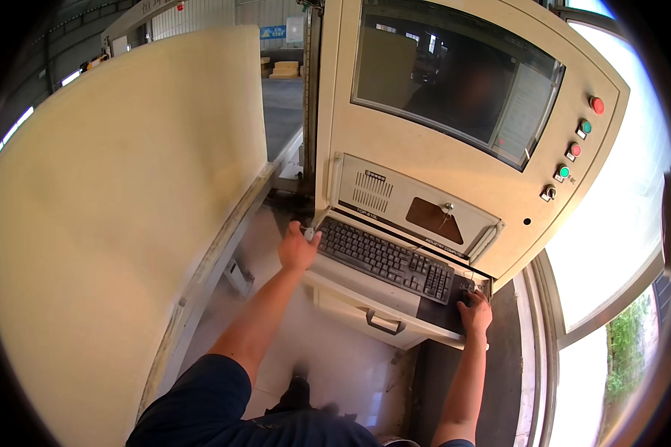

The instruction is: The person operates a CNC machine control panel, typing on the keyboard and pressing buttons to start the machine. They then use a spray can to apply a substance to the edge of a large white board on the machine bed.

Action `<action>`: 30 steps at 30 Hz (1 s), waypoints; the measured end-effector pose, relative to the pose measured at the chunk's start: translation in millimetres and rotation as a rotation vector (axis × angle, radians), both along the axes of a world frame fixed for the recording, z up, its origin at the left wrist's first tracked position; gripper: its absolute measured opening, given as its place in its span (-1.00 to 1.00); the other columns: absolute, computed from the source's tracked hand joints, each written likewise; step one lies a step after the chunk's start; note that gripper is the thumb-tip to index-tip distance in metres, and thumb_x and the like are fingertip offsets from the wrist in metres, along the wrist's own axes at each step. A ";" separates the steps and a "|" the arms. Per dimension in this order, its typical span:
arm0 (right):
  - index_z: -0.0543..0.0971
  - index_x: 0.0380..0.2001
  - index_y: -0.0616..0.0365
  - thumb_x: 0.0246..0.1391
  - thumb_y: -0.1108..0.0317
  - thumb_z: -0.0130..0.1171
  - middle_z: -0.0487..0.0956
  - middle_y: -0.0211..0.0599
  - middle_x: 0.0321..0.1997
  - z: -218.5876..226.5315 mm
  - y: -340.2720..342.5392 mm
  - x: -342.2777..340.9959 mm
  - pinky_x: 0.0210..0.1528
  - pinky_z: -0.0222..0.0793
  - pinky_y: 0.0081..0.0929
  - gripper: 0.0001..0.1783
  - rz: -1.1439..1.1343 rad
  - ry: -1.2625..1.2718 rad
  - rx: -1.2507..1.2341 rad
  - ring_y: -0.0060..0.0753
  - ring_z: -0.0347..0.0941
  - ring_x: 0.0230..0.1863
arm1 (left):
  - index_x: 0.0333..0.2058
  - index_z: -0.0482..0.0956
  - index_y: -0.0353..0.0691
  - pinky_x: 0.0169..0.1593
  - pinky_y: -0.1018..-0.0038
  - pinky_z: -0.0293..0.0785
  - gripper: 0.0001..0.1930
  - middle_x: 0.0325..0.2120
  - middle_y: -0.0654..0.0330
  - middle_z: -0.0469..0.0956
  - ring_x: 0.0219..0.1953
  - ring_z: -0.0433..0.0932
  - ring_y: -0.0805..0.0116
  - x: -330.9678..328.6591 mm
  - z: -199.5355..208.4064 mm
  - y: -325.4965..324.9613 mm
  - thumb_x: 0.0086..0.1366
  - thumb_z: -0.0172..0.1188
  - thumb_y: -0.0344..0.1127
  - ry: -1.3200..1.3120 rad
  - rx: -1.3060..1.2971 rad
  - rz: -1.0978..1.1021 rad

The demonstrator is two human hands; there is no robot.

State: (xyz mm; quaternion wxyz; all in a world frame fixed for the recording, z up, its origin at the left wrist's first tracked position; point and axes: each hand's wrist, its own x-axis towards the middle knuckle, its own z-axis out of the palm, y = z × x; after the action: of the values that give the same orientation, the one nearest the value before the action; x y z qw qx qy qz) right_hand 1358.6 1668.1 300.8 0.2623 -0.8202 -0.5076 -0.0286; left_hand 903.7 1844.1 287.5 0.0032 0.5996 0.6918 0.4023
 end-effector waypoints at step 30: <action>0.67 -0.06 -0.03 -0.23 0.14 0.41 0.53 -0.28 0.20 7.2 0.1 -7.5 0.18 0.40 -0.24 -0.45 -0.009 -0.012 -0.040 -0.14 0.48 0.16 | 0.16 0.26 -0.35 -0.17 0.18 0.56 -0.21 -0.02 -0.07 0.46 -0.16 0.58 -0.07 -4.8 -7.4 6.1 0.15 0.33 0.10 -0.010 0.032 0.006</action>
State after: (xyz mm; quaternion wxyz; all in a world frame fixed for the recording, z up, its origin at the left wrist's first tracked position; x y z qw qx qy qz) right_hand 1351.0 1668.2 308.0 0.2428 -0.8275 -0.5057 -0.0246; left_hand 898.9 1850.2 280.1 -0.0042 0.5955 0.6871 0.4162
